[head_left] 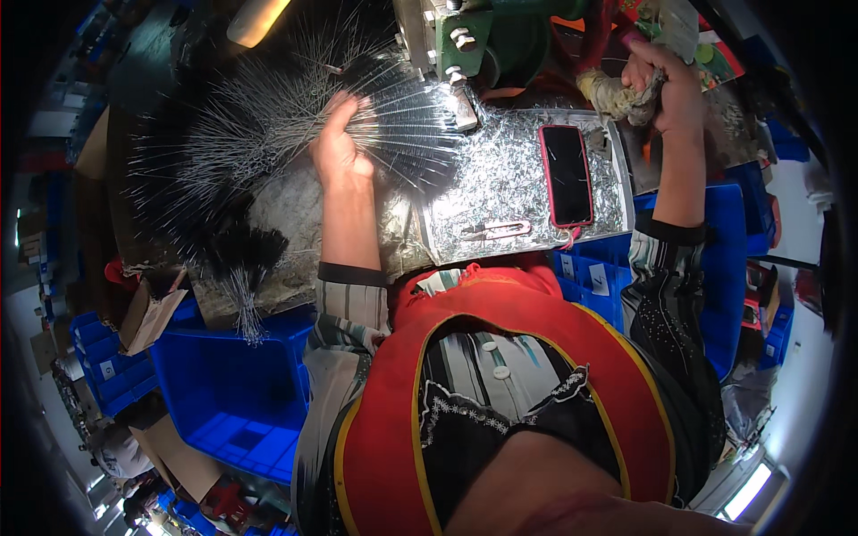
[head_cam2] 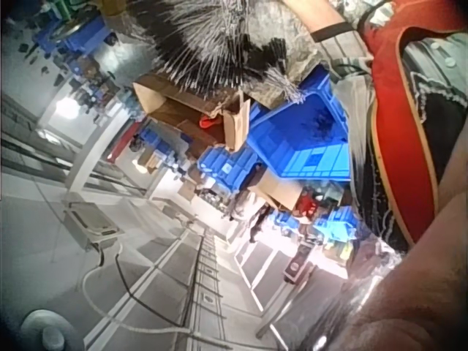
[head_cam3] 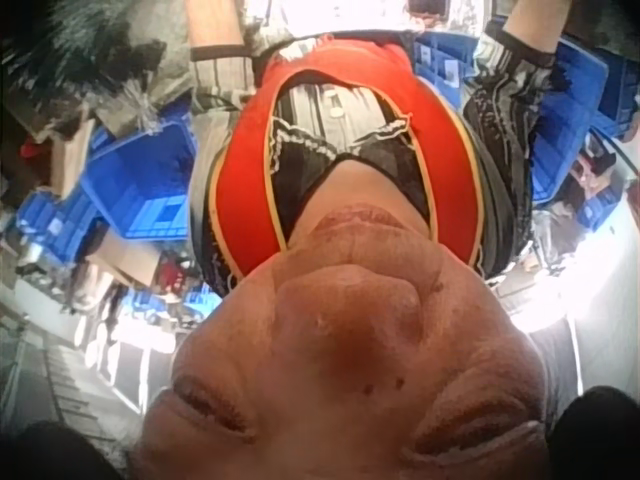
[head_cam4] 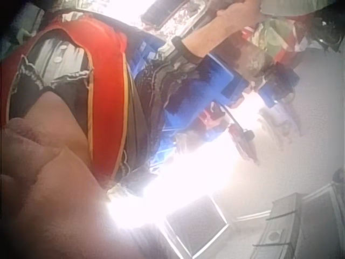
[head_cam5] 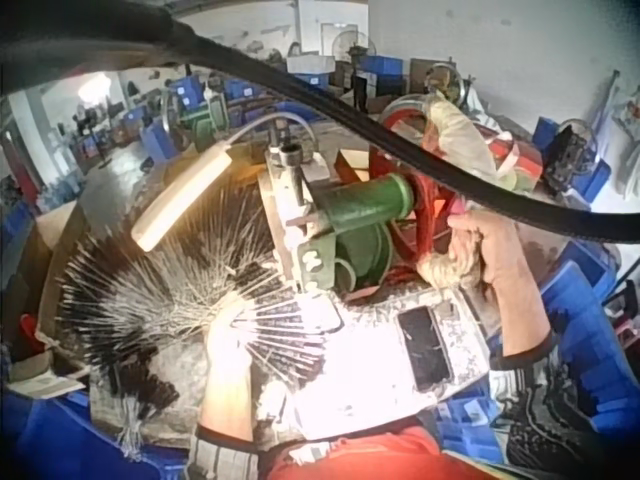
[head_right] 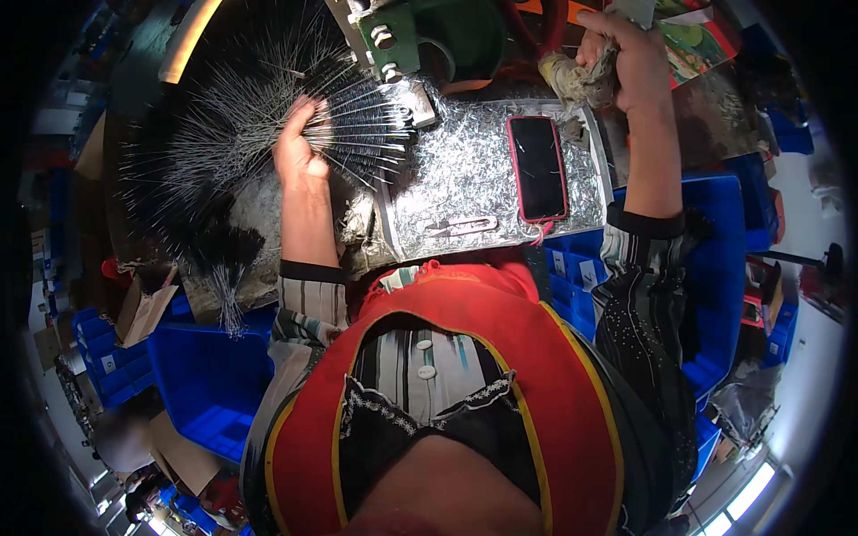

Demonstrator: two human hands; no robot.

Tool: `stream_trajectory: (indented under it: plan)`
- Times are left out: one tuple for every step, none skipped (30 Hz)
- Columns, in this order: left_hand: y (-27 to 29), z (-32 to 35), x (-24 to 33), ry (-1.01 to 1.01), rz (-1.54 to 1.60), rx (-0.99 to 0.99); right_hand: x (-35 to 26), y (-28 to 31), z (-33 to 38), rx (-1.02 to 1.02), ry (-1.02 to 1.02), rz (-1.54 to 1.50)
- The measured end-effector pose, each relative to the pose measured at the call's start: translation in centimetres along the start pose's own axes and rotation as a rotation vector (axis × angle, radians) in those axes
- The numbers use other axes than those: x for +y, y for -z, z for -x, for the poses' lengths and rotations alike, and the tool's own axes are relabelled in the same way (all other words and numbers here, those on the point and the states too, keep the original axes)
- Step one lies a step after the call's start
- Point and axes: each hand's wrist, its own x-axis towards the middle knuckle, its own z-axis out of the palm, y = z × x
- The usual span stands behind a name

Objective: Sorting long bristles and processing them through an industrial machine on a workbench.

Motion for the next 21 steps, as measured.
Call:
stream_trajectory:
  plan:
    - [0.0,-0.1,0.0,-0.002,0.002,-0.013,0.8,-0.1,0.4,0.021,0.127,-0.033]
    - [0.2,-0.1,0.0,-0.01,0.002,-0.019,2.0,-0.4,0.6,0.035,0.25,-0.072]
    - [0.4,0.1,0.2,-0.018,0.002,-0.012,3.8,-1.1,0.7,0.025,0.248,-0.077]
    - [0.0,0.2,0.1,-0.012,-0.02,-0.007,5.4,-1.6,0.9,0.085,0.38,-0.051]
    - [-0.3,0.3,0.1,-0.013,-0.044,0.003,6.7,-1.8,0.9,0.138,0.51,-0.03]
    - [-0.5,0.5,0.2,-0.013,-0.096,0.031,7.3,-1.7,0.9,0.14,0.513,-0.028]
    - [-0.4,0.6,0.5,-0.017,-0.092,0.03,7.7,-1.7,0.7,0.124,0.495,-0.058]
    - [-0.2,0.6,0.7,0.058,-0.128,-0.021,7.8,-1.5,0.5,0.107,0.477,-0.088]
    - [-0.2,0.6,0.9,0.134,-0.164,-0.072,7.3,-1.0,0.3,0.106,0.481,-0.089]
    - [-0.1,0.7,1.0,0.162,-0.183,-0.074,6.5,-0.2,0.3,0.058,0.384,-0.102]
    - [0.3,0.6,1.0,0.163,-0.188,-0.072,5.7,0.0,0.4,0.014,0.284,-0.119]
    - [0.9,0.3,0.9,0.157,-0.168,-0.122,5.1,-0.3,0.6,0.054,0.228,-0.105]
    - [1.0,0.0,0.8,0.152,-0.141,-0.178,4.1,-0.6,0.7,0.057,0.23,-0.103]
    - [1.1,-0.1,0.8,0.143,-0.123,-0.214,3.4,-0.8,0.9,0.061,0.197,-0.089]
    - [1.2,-0.1,0.6,0.145,-0.123,-0.217,3.0,-0.9,0.9,0.064,0.163,-0.076]
    - [1.1,0.2,0.5,0.121,-0.096,-0.227,2.8,-0.8,0.8,0.062,0.156,-0.066]
    - [1.1,0.3,0.5,0.097,-0.069,-0.236,2.6,-0.9,0.9,0.064,0.156,-0.066]
    - [1.2,0.4,0.4,0.084,-0.06,-0.233,2.3,-1.3,1.0,0.096,0.132,-0.051]
    - [1.2,0.3,0.2,0.087,-0.06,-0.235,2.1,-1.4,1.1,0.13,0.109,-0.034]
    - [1.3,0.3,0.1,0.079,-0.04,-0.2,2.2,-1.4,1.1,0.132,0.108,-0.031]
    - [1.3,0.3,0.0,0.071,-0.02,-0.165,2.3,-1.5,1.1,0.134,0.121,-0.02]
